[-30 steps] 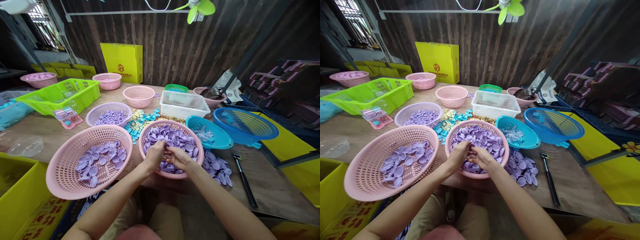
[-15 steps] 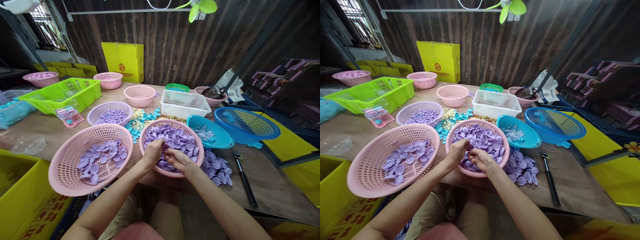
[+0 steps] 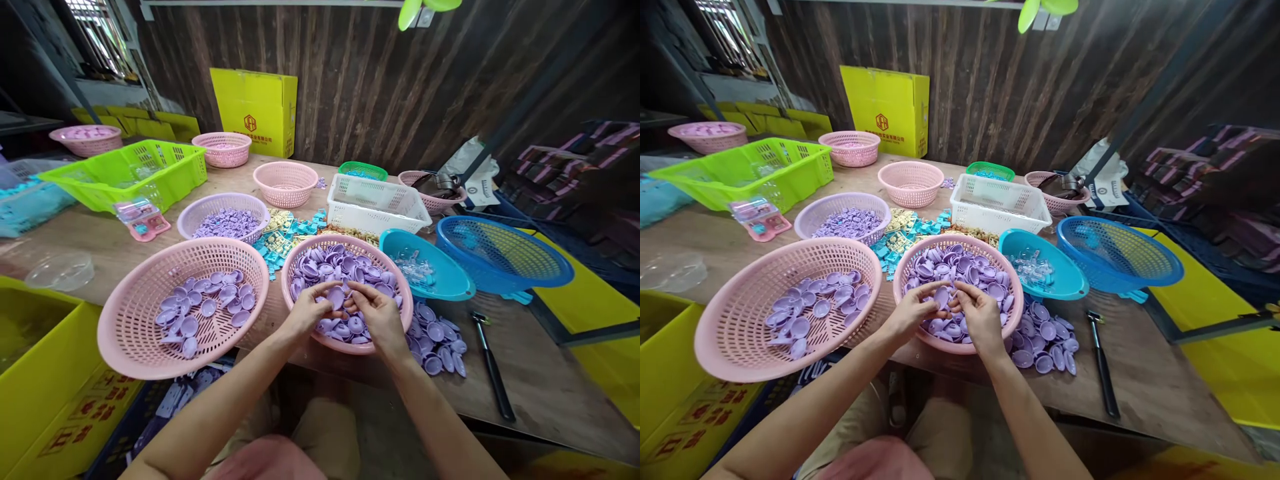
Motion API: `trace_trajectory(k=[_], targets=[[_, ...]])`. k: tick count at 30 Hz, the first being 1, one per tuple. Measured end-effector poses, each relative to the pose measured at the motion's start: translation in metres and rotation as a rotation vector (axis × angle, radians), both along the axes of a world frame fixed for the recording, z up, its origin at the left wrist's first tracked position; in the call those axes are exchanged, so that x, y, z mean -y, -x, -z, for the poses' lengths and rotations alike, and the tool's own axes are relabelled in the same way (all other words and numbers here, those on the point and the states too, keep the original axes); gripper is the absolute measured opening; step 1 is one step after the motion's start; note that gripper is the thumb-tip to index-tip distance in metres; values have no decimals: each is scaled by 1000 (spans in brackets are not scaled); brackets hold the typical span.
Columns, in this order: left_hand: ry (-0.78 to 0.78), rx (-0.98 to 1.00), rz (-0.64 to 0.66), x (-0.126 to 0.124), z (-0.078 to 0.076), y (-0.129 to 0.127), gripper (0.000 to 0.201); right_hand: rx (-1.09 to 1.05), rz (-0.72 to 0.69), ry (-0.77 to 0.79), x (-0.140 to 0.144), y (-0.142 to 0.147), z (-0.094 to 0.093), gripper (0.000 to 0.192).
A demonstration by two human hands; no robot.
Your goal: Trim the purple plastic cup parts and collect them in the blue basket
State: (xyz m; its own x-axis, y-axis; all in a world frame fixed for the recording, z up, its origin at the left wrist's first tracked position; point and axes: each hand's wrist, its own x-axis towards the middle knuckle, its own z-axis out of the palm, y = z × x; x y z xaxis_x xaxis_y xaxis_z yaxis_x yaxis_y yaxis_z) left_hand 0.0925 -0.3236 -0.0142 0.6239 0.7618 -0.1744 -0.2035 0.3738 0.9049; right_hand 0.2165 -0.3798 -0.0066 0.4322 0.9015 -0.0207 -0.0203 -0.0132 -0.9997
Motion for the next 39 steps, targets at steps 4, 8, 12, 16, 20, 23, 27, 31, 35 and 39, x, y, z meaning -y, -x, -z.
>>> trace_trajectory(k=[4,8,12,16,20,23,27,31,35,39], targets=[[44,85,7,10,1,6,23,142,-8,-28,4,10,-4,24],[3,-13,-19,13,2,14,25,243,3,-59,7,14,-2,21],[-125,-129,-94,18,1,18,18,497,42,-128,13,21,-4,16],[-369,-235,-157,23,-3,21,24,557,2,-90,17,31,-7,17],[-524,-339,-243,25,-4,22,15,607,-5,-61,18,36,-9,17],[-600,-370,-265,25,-2,21,12,724,19,-97,19,39,-12,15],[-628,-378,-268,26,1,20,16,863,48,-128,18,42,-15,14],[-652,-400,-270,26,3,21,19,910,57,-146,17,43,-15,15],[-707,-434,-280,26,4,21,22,920,49,-155,17,43,-16,15],[-783,-481,-298,26,3,21,22,981,54,-167,17,44,-18,15]])
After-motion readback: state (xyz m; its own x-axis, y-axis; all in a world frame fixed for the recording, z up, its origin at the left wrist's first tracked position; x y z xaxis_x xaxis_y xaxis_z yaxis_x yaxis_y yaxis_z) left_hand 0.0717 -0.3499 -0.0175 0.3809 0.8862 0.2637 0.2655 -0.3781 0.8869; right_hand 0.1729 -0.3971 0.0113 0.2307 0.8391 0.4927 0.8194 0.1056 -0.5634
